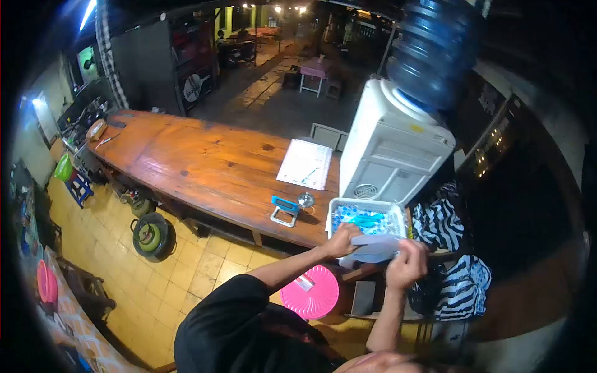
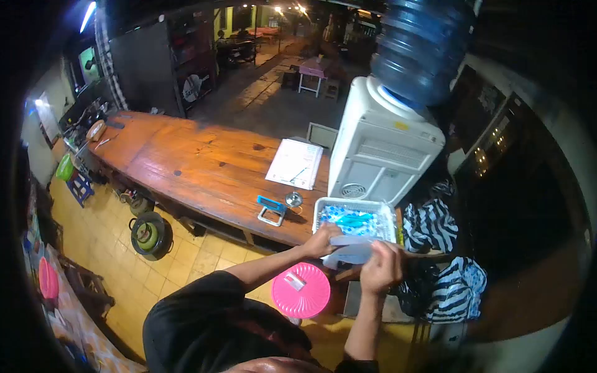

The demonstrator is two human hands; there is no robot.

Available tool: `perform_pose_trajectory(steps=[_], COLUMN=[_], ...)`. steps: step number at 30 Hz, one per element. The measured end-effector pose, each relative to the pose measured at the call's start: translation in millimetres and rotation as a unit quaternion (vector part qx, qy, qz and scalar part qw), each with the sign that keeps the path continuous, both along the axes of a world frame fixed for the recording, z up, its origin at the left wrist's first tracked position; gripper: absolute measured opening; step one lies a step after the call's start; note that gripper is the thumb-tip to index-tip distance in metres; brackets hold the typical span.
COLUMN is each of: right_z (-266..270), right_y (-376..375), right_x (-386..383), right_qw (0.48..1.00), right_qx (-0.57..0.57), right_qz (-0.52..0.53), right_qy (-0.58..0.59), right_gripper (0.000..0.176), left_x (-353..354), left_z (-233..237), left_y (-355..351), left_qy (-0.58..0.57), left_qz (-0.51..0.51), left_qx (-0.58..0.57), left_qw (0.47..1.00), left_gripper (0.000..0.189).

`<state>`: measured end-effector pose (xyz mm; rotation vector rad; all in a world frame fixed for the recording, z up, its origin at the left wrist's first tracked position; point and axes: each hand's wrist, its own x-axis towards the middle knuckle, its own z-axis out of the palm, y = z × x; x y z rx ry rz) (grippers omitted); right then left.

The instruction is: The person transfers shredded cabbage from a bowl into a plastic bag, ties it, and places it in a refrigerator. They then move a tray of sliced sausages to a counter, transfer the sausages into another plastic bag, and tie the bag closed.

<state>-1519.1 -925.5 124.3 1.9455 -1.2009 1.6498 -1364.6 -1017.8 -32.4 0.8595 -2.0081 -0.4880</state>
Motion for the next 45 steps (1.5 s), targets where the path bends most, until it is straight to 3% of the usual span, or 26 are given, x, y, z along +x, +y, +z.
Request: perform_pose_trajectory(steps=[1, 3, 5, 6, 7, 9, 11, 12, 13, 14, 16, 17, 18, 19, 22, 25, 26, 29, 30, 33, 37, 39, 41, 42, 43, 45], right_z=[17, 38, 47, 54, 54, 44, 26, 16, 9, -3, -16, -19, -16, -6, 9, -3, -16, -22, -26, -31, -33, -35, -30, -34, -37, -37], right_y=[9, 19, 19, 20, 19, 13, 3, 0, -4, -11, -7, -3, 8, 21, 42, 44, 36, 38, 33, 5, -26, -41, -57, -62, -61, -39], right_x=[13, 43, 84, 112, 143, 216, 287, 327, 369, 413, 503, 543, 577, 609, 660, 711, 731, 775, 790, 810, 798, 775, 726, 691, 654, 580], right_qw=[0.999, 0.996, 0.992, 0.991, 0.993, 0.995, 0.994, 0.989, 0.983, 0.97, 0.939, 0.92, 0.876, 0.822, 0.686, 0.633, 0.659, 0.703, 0.724, 0.774, 0.833, 0.888, 0.894, 0.868, 0.889, 0.716], right_qx=[-0.033, -0.077, -0.109, -0.122, -0.105, -0.061, 0.021, 0.053, 0.084, 0.09, 0.112, 0.127, 0.169, 0.207, 0.242, 0.23, 0.158, 0.142, 0.096, 0.13, 0.18, 0.162, 0.249, 0.281, 0.263, 0.313], right_qz=[0.005, 0.017, 0.026, 0.016, 0.035, 0.06, 0.091, 0.129, 0.163, 0.226, 0.325, 0.366, 0.442, 0.517, 0.615, 0.657, 0.67, 0.641, 0.633, 0.565, 0.517, 0.43, 0.348, 0.346, 0.29, 0.336], right_qy=[-0.018, -0.041, -0.063, -0.046, -0.038, -0.057, -0.051, -0.042, -0.031, -0.021, 0.024, 0.057, 0.089, 0.117, 0.304, 0.338, 0.304, 0.272, 0.255, 0.254, 0.081, 0.019, -0.134, -0.22, -0.236, -0.525], right_gripper=[0.002, 0.008, 0.009, 0.012, 0.014, 0.016, 0.012, 0.012, 0.012, 0.012, 0.011, 0.012, 0.014, 0.018, 0.027, 0.024, 0.02, 0.015, 0.01, 0.01, 0.009, 0.01, 0.016, 0.021, 0.021, 0.02], left_x=[22, 76, 140, 170, 199, 268, 346, 388, 428, 457, 521, 542, 560, 580, 588, 614, 623, 651, 659, 681, 719, 742, 769, 778, 788, 806], left_z=[11, 33, 55, 47, 39, 27, 37, 23, 18, -6, 33, 25, 35, 31, 12, 9, 11, 12, 20, 35, 21, 4, -6, -18, -32, -55], left_y=[14, 48, 89, 105, 123, 166, 215, 239, 265, 287, 360, 384, 408, 430, 446, 462, 466, 478, 477, 481, 480, 480, 474, 471, 467, 452], left_qy=[0.004, 0.088, 0.065, 0.074, 0.114, 0.173, 0.226, 0.248, 0.263, 0.292, 0.355, 0.417, 0.513, 0.562, 0.618, 0.647, 0.607, 0.499, 0.476, 0.449, 0.475, 0.457, 0.455, 0.464, 0.472, 0.452], left_qz=[0.007, -0.121, -0.134, -0.111, -0.109, -0.099, -0.038, -0.032, -0.03, 0.034, 0.113, 0.131, 0.155, 0.171, 0.273, 0.353, 0.383, 0.425, 0.432, 0.431, 0.405, 0.4, 0.401, 0.396, 0.393, 0.34], left_qx=[0.0, 0.089, 0.095, 0.031, 0.053, 0.171, 0.395, 0.455, 0.472, 0.409, 0.437, 0.367, 0.372, 0.35, 0.269, 0.222, 0.253, 0.315, 0.343, 0.415, 0.401, 0.423, 0.457, 0.459, 0.462, 0.476], left_qw=[1.0, 0.985, 0.984, 0.991, 0.986, 0.965, 0.889, 0.855, 0.841, 0.864, 0.819, 0.822, 0.758, 0.73, 0.686, 0.639, 0.649, 0.686, 0.685, 0.664, 0.671, 0.672, 0.651, 0.646, 0.64, 0.674], left_gripper=[0.012, 0.012, 0.011, 0.012, 0.013, 0.019, 0.029, 0.037, 0.038, 0.036, 0.041, 0.041, 0.035, 0.036, 0.04, 0.041, 0.04, 0.036, 0.035, 0.036, 0.036, 0.034, 0.031, 0.03, 0.03, 0.031])
